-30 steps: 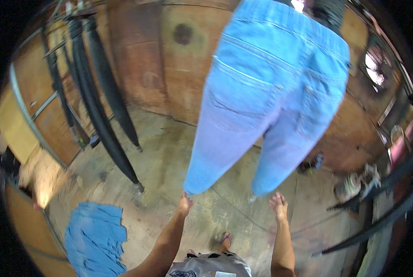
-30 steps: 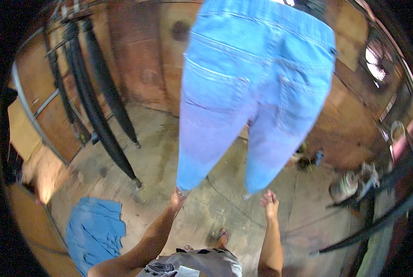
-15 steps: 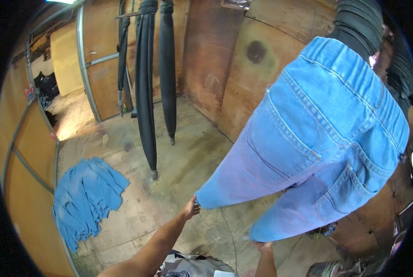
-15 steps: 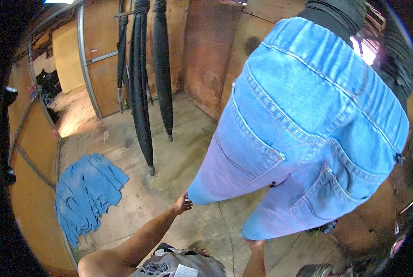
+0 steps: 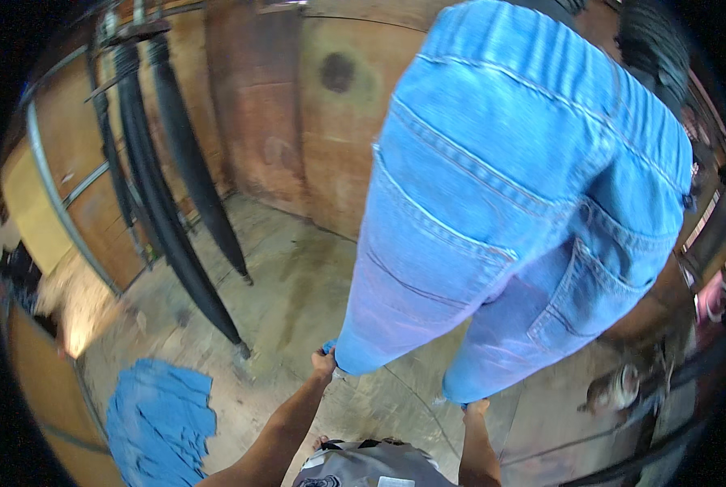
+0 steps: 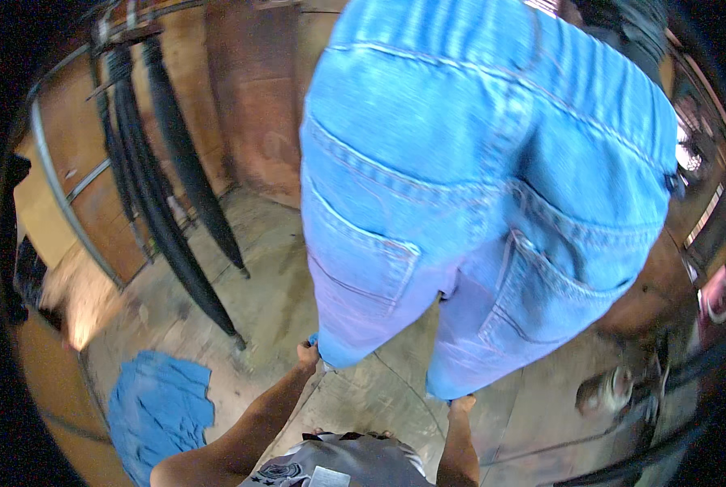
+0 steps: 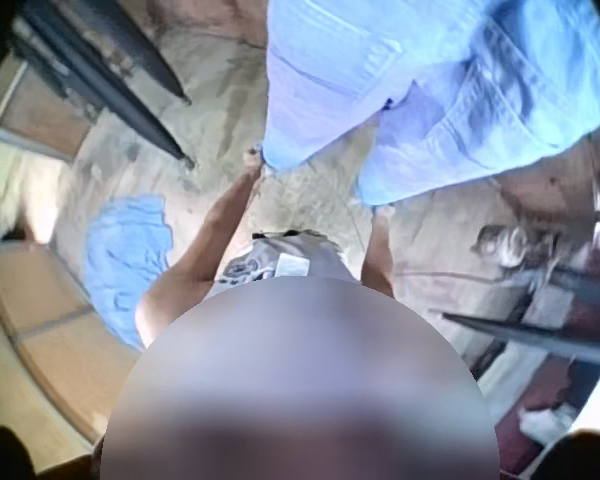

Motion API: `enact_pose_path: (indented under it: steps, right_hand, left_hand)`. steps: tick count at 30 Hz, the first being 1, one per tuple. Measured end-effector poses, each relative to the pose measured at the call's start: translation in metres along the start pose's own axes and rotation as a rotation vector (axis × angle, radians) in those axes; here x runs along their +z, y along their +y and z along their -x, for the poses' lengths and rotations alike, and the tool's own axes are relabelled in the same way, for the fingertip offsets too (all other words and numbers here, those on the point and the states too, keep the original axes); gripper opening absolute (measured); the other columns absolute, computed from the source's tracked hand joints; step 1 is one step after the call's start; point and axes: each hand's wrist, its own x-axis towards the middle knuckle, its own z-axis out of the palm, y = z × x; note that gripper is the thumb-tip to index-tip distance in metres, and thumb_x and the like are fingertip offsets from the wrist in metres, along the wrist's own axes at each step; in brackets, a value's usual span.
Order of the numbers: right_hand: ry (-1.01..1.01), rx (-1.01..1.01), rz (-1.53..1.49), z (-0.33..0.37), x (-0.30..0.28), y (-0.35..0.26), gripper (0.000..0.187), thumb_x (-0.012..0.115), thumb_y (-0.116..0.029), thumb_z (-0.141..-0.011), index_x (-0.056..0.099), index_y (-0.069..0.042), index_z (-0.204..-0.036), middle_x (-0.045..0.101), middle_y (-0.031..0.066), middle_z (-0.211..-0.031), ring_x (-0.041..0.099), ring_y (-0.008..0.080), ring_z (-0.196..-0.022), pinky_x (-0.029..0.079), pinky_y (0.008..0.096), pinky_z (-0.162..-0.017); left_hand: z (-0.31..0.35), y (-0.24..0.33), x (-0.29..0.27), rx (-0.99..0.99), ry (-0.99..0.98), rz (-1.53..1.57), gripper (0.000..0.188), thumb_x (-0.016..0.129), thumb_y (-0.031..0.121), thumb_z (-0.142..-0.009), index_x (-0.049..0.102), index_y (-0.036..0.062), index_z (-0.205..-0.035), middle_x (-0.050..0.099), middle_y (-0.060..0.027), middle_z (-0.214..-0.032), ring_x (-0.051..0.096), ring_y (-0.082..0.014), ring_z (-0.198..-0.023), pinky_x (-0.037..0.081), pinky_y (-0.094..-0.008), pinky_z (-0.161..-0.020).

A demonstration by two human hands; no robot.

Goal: The person repeatedly picks up light blue denim pants from a pile, hangs them on a vertical stand, and sprays them with a handheld spray gun. After spraying, the person removes the pants and returns them to the pile, then repeats the process with another pair.

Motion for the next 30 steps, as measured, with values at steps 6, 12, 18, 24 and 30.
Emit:
enact_pose_path:
  steps: [6, 12, 18, 24, 30]
  right_hand:
    - [0.328, -0.15, 0.013, 0.073, -0.034, 0.062, 0.029, 0.07, -0.017, -0.089, 0.067, 0.007, -0.104, 0.069, 0.0113, -0.092, 0.063, 0.0194, -0.084, 0.052, 0.0361, -0.075]
    - [0.366, -0.275, 0.207, 0.131, -0.073, 0.125, 0.024, 0.065, -0.014, -0.089, 0.069, 0.006, -0.102, 0.071, 0.0121, -0.091, 0.062, 0.019, -0.082, 0.051, 0.0365, -0.078]
    - [0.445, -0.355, 0.407, 0.181, -0.081, 0.134, 0.027, 0.066, -0.017, -0.09, 0.071, 0.006, -0.102, 0.074, 0.0157, -0.09, 0.067, 0.0207, -0.082, 0.052, 0.0374, -0.078]
    - [0.408, -0.352, 0.53, 0.208, -0.067, 0.095, 0.031, 0.066, -0.022, -0.089, 0.072, 0.003, -0.104, 0.074, 0.0221, -0.091, 0.072, 0.0321, -0.084, 0.054, 0.0442, -0.076]
    - [0.395, -0.303, 0.444, 0.181, -0.055, 0.087, 0.034, 0.071, -0.019, -0.084, 0.072, 0.006, -0.108, 0.074, 0.0251, -0.101, 0.073, 0.0291, -0.093, 0.054, 0.0401, -0.083]
  left_hand:
    - [-0.046, -0.023, -0.006, 0.018, 0.108, -0.18, 0.033, 0.078, 0.021, -0.088, 0.067, -0.0093, -0.095, 0.072, -0.0167, -0.094, 0.064, -0.0201, -0.085, 0.053, -0.0386, -0.076]
    - [-0.082, -0.05, -0.017, 0.063, -0.045, -0.419, 0.049, 0.073, 0.038, -0.089, 0.071, -0.0086, -0.103, 0.073, -0.0257, -0.105, 0.07, -0.0351, -0.098, 0.053, -0.0415, -0.085]
    - [-0.071, -0.071, -0.007, 0.019, -0.328, -0.621, 0.046, 0.064, 0.038, -0.095, 0.072, -0.0069, -0.101, 0.072, -0.0277, -0.1, 0.069, -0.0416, -0.097, 0.052, -0.0462, -0.084]
    - [-0.01, -0.072, -0.021, 0.13, -0.364, -0.656, 0.045, 0.06, 0.036, -0.098, 0.072, -0.0068, -0.09, 0.07, -0.0306, -0.094, 0.068, -0.045, -0.093, 0.051, -0.0484, -0.08]
    - [0.037, -0.063, -0.058, 0.132, -0.273, -0.636, 0.046, 0.059, 0.036, -0.099, 0.072, -0.0073, -0.091, 0.07, -0.0299, -0.091, 0.068, -0.0454, -0.09, 0.051, -0.0481, -0.079]
